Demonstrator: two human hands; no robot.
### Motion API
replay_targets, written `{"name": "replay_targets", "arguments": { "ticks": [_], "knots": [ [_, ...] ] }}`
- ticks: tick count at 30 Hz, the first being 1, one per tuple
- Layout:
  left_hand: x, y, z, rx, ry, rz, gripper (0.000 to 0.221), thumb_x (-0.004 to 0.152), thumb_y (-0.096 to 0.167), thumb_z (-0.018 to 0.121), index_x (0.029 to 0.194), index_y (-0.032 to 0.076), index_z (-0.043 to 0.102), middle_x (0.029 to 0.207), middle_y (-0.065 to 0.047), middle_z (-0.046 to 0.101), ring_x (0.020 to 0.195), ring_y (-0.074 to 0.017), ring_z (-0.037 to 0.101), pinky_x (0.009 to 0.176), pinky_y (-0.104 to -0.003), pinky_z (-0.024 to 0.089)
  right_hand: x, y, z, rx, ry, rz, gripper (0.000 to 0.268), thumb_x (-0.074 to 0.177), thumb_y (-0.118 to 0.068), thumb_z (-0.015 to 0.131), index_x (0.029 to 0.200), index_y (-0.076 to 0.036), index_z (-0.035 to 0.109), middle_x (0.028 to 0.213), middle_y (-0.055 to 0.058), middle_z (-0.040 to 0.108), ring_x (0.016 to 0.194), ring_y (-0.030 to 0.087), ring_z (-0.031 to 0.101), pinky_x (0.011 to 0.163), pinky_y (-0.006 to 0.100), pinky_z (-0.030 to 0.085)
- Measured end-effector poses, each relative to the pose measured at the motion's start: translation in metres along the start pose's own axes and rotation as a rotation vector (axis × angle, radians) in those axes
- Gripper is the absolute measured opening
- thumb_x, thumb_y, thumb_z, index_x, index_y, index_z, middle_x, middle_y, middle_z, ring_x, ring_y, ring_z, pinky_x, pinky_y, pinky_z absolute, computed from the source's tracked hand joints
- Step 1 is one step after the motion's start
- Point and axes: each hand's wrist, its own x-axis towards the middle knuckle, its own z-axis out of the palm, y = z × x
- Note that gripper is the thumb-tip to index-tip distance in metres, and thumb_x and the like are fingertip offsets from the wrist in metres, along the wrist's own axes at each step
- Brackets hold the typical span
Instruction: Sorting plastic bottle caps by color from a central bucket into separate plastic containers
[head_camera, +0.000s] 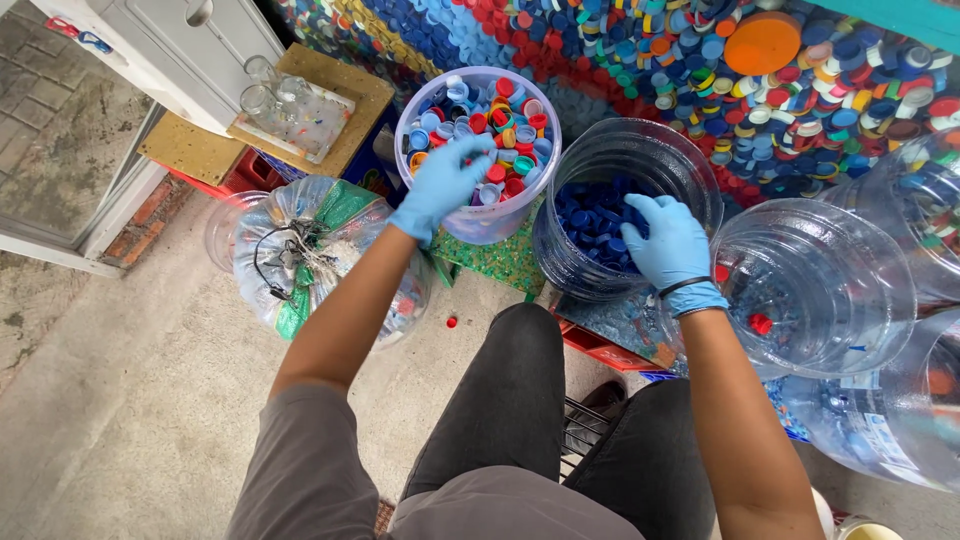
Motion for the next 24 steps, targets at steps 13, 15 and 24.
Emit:
{"name": "replay_targets", "arguments": {
  "ticks": [13,15,24],
  "knots": [
    [0.161,-0.1,0.001,1.071,-0.152,0.079,0.069,0.069,0.016,0.076,0.136,0.024,0.061,0.123,-0.007,0.071,0.105,-0.0353,0.055,0.082,-0.051,0.043,-0.006,0.018,0.007,0.116,-0.08,0.154,0.044,0.099,-0.037,0.061,0.137,-0.017,0.068,0.122,0.013,0.068,0.113,0.038,0.061,0.092,0.054,0.052],
    [0.174,-0.107,0.01,1.199,-0.311,-0.115,0.061,0.072,0.024,0.076,0.132,0.023,0.062,0.12,-0.013,0.069,0.114,-0.0345,0.054,0.09,-0.051,0.043,-0.006,0.017,0.006,0.105,-0.085,0.149,0.042,0.099,-0.037,0.061,0.135,-0.017,0.069,0.116,0.012,0.07,0.109,0.038,0.063,0.088,0.054,0.053],
    [0.189,-0.12,0.03,1.362,-0.241,-0.247,0.041,0.09,0.026,0.068,0.129,0.014,0.07,0.123,-0.009,0.065,0.113,-0.0334,0.053,0.084,-0.05,0.045,-0.007,0.017,0.008,0.101,-0.067,0.148,0.044,0.099,-0.041,0.061,0.135,-0.018,0.07,0.111,0.012,0.07,0.104,0.038,0.064,0.084,0.053,0.053]
  ]
}}
